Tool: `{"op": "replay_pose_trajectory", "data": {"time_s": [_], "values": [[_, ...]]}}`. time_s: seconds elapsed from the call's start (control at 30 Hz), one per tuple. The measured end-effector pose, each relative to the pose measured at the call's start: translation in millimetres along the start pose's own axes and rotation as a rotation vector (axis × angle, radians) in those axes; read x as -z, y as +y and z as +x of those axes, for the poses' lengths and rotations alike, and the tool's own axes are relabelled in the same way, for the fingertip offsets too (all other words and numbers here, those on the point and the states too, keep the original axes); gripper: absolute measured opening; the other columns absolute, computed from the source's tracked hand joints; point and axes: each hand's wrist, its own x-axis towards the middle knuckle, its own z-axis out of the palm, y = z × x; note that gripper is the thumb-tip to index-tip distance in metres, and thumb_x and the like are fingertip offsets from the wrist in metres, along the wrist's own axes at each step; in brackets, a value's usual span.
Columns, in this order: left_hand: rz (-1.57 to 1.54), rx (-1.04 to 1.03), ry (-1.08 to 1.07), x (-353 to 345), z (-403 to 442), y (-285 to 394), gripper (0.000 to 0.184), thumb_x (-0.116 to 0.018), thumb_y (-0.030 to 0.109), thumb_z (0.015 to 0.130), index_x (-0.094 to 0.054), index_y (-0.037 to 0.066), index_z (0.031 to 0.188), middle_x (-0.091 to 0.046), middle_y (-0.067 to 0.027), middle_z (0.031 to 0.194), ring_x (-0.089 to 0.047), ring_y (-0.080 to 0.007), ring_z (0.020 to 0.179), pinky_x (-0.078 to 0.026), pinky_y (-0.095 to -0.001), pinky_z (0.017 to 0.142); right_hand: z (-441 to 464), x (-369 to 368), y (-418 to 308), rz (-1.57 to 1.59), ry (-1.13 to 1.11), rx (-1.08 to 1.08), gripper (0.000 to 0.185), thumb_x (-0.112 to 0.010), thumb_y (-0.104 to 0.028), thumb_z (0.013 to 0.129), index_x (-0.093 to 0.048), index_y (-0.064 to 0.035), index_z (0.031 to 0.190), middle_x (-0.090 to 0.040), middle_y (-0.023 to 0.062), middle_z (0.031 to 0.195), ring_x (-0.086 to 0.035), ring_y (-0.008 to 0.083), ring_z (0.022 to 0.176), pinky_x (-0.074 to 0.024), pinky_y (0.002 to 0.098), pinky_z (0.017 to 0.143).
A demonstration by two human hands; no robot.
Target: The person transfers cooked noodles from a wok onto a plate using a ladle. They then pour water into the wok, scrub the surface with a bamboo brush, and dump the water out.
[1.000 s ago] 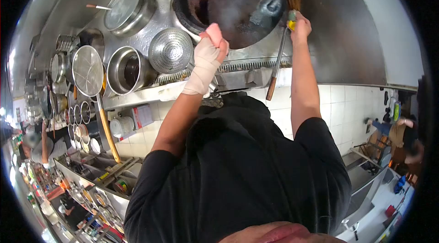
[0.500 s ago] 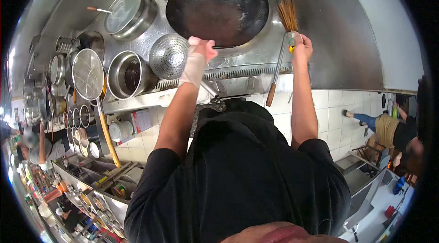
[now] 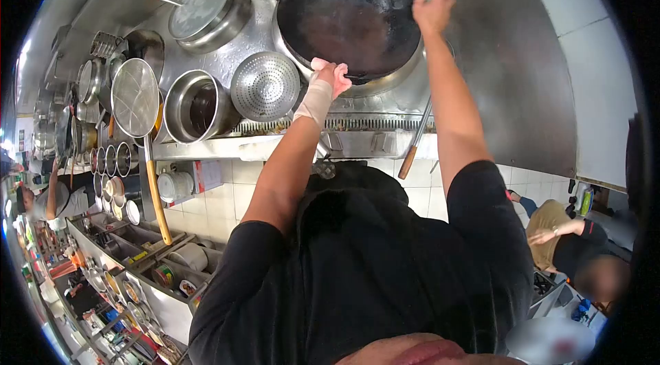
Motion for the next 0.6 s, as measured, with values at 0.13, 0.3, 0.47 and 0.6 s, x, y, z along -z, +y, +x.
{"op": "replay_pose_trajectory", "data": {"time_s": [0.13,0.3,0.47,0.6], "values": [[0.030,-0.090,0.150,-28,-21,-1,0.017,-0.040,0.005,0.089,-0.039,0.021,0.083,-0.045,-0.0050,0.068,-0.040,-0.0159,0.055,-0.029,-0.0297,0.043,-53,-29,-37,-0.085,-0.319,-0.210,0.044,-0.062,-0.036,0.083,-0.055,-0.0114,0.118,-0.051,0.0250,0.120,-0.061,0.0435,0.099,-0.0506,0.0490,0.086],[0.068,0.086,0.003,13,4,0,0.018,-0.046,0.024,0.098,-0.059,0.013,0.102,-0.063,0.0013,0.080,-0.048,-0.0139,0.058,-0.039,-0.0297,0.049,-139,-22,-93,-0.076,-0.817,0.019,0.028,-0.064,-0.028,0.079,-0.067,-0.0111,0.102,-0.062,0.0236,0.111,-0.063,0.0395,0.101,-0.0515,0.0459,0.086],[-0.066,0.106,-0.102,53,-25,13,0.024,-0.044,0.033,0.101,-0.056,0.016,0.112,-0.065,0.0011,0.104,-0.057,-0.0194,0.069,-0.046,-0.0361,0.058,-79,42,4,0.068,-1.054,-0.033,0.037,-0.076,-0.033,0.071,-0.072,-0.0138,0.102,-0.070,0.0109,0.103,-0.067,0.0274,0.093,-0.0516,0.0383,0.084],[-0.051,-0.170,0.379,28,-93,12,0.022,-0.050,0.030,0.099,-0.055,0.011,0.106,-0.065,-0.0022,0.097,-0.063,-0.0194,0.082,-0.047,-0.0352,0.058,-34,90,16,-0.120,-0.405,0.041,0.032,-0.073,-0.030,0.078,-0.069,-0.0127,0.105,-0.070,0.0139,0.099,-0.067,0.0273,0.091,-0.0519,0.0395,0.082]]}}
